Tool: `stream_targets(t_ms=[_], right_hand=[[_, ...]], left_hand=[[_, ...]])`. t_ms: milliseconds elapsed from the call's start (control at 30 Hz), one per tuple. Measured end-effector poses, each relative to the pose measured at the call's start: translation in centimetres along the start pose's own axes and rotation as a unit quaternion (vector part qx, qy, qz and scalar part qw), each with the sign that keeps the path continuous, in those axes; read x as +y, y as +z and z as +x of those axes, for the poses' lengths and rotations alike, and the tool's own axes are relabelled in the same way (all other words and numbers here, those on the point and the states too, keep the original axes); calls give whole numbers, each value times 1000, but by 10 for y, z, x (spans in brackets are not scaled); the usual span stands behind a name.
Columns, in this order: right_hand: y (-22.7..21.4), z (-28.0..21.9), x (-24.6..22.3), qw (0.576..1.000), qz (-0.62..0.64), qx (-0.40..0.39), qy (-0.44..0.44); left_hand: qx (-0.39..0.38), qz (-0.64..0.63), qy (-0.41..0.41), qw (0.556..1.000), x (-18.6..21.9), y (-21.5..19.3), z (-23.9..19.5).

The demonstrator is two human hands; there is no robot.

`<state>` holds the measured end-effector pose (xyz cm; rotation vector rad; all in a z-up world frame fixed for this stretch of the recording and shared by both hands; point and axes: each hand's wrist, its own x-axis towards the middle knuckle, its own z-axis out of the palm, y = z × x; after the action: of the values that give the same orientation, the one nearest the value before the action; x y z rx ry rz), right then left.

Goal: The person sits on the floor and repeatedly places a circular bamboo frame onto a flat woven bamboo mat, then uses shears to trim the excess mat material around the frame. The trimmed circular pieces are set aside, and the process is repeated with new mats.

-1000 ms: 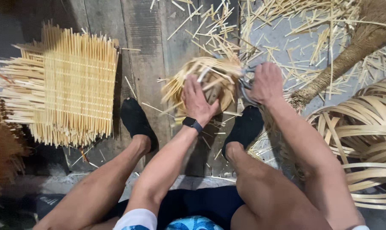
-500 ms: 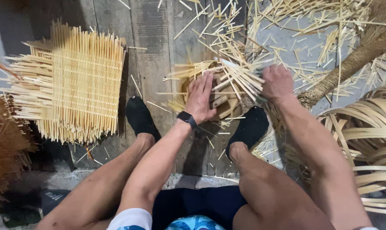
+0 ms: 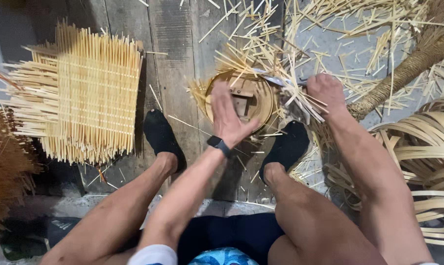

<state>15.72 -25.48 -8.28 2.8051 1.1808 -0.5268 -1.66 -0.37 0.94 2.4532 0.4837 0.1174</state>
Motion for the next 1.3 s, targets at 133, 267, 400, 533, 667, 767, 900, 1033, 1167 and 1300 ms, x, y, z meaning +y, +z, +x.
stream_targets(t_ms=[133, 267, 400, 533, 667, 767, 900, 1033, 1167, 1300], right_hand=[[-5, 1, -10, 999, 0, 40, 9], [-28, 7, -22, 999, -5, 11, 43], [-39, 8, -21, 988, 34, -140, 59], [-2, 15, -9, 999, -6, 21, 45], [77, 20, -3, 960, 259, -69, 80], [118, 23, 4, 902, 336, -185, 200], [124, 27, 12, 993, 109, -35, 27], [107, 31, 0, 989, 138, -11, 45], [85, 32, 0, 938, 328, -42, 103], [71, 28, 1, 980, 166, -82, 72]], left_hand=[[-21, 18, -44, 999, 2, 24, -8], [-100, 56, -25, 993, -14, 20, -3], [-166, 54, 25, 984, -28, 9, 2], [-180, 55, 76, 979, -29, 0, 19], [-156, 90, 77, 981, -15, -10, 17], [9, 29, -54, 998, 10, -2, 12], [-39, 29, -169, 984, 26, 14, 13], [-70, 59, -88, 992, 14, 11, 14], [-100, 73, -17, 992, -3, 3, 18], [-139, 62, 79, 985, -14, -1, 27]])
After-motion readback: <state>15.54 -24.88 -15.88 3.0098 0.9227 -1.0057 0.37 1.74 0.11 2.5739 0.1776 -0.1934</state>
